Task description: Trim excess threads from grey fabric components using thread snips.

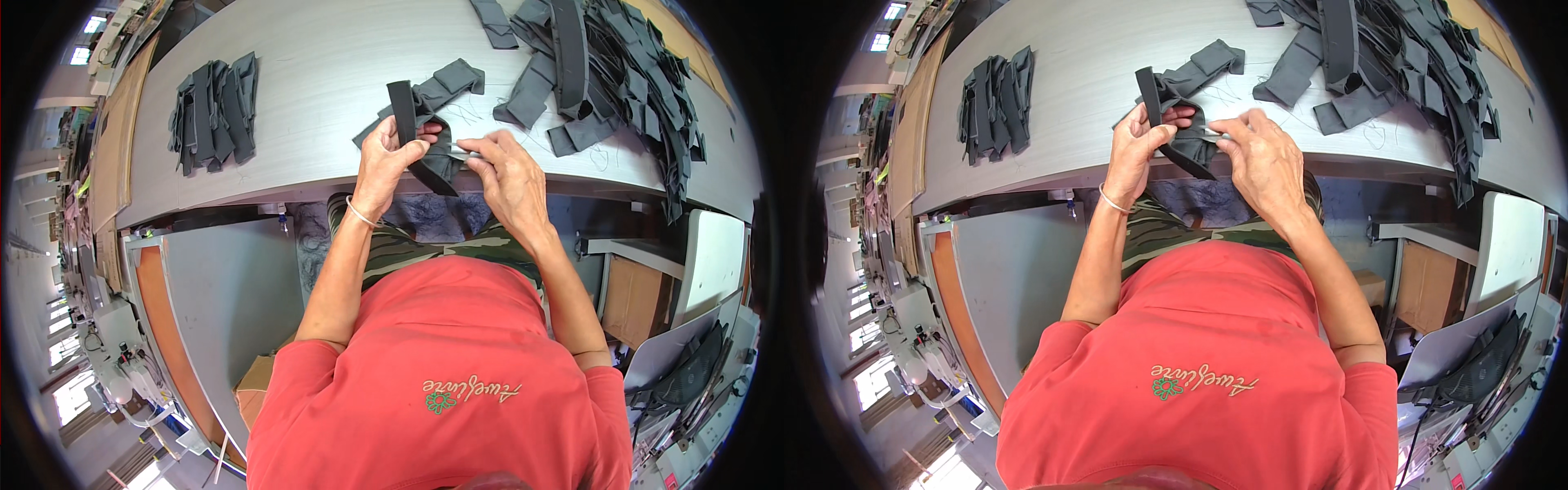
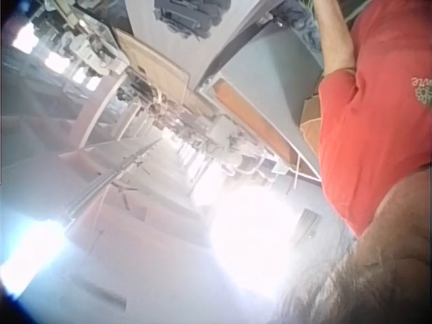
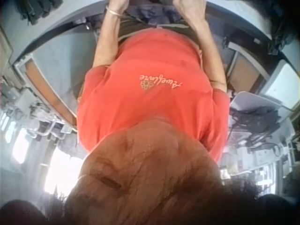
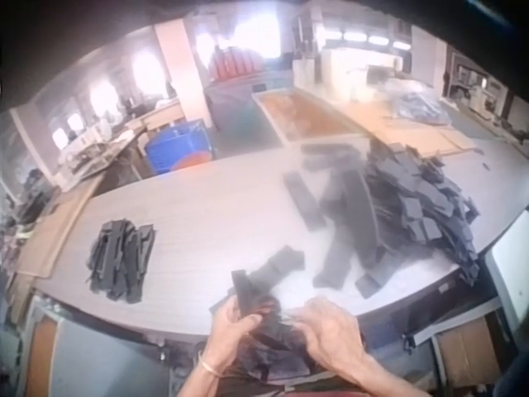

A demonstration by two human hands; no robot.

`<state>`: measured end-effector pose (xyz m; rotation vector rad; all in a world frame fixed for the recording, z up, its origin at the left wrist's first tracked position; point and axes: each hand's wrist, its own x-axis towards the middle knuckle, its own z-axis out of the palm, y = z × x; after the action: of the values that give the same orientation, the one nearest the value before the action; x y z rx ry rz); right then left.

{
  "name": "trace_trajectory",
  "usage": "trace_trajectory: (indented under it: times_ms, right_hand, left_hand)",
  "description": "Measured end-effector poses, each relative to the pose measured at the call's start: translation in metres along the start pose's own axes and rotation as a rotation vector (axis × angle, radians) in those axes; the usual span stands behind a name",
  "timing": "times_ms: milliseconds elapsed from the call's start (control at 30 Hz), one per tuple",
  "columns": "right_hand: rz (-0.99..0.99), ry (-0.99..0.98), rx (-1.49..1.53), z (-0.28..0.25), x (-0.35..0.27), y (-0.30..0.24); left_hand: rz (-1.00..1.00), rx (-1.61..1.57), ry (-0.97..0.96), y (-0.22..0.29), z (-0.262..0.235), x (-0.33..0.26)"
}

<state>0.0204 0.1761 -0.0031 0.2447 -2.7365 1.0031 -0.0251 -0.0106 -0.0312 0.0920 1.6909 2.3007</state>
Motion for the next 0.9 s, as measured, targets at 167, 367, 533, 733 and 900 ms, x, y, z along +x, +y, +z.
trace_trajectory:
  times_ms: [167, 367, 533, 733, 900]
  right_hand:
    - [-0.140, 0.018, -0.024, 0.005, 0.001, -0.002]
    - [-0.266, 0.021, -0.182, 0.015, 0.006, -0.003]
    - [-0.250, 0.020, -0.201, 0.019, 0.009, -0.005]
    - [0.027, 0.016, 0.422, -0.007, 0.007, -0.001]
    - [0.241, 0.038, 0.559, -0.017, 0.012, 0.018]
  left_hand:
    - [-0.003, 0.052, 0.003, -0.001, -0.009, 0.000]
    - [-0.021, -0.015, -0.040, 0.003, -0.006, -0.001]
    - [-0.016, -0.027, -0.084, 0.003, -0.012, -0.002]
    - [0.003, -0.192, -0.094, 0.009, -0.022, -0.013]
    - [-0.174, -0.416, -0.361, 0.021, -0.060, -0.030]
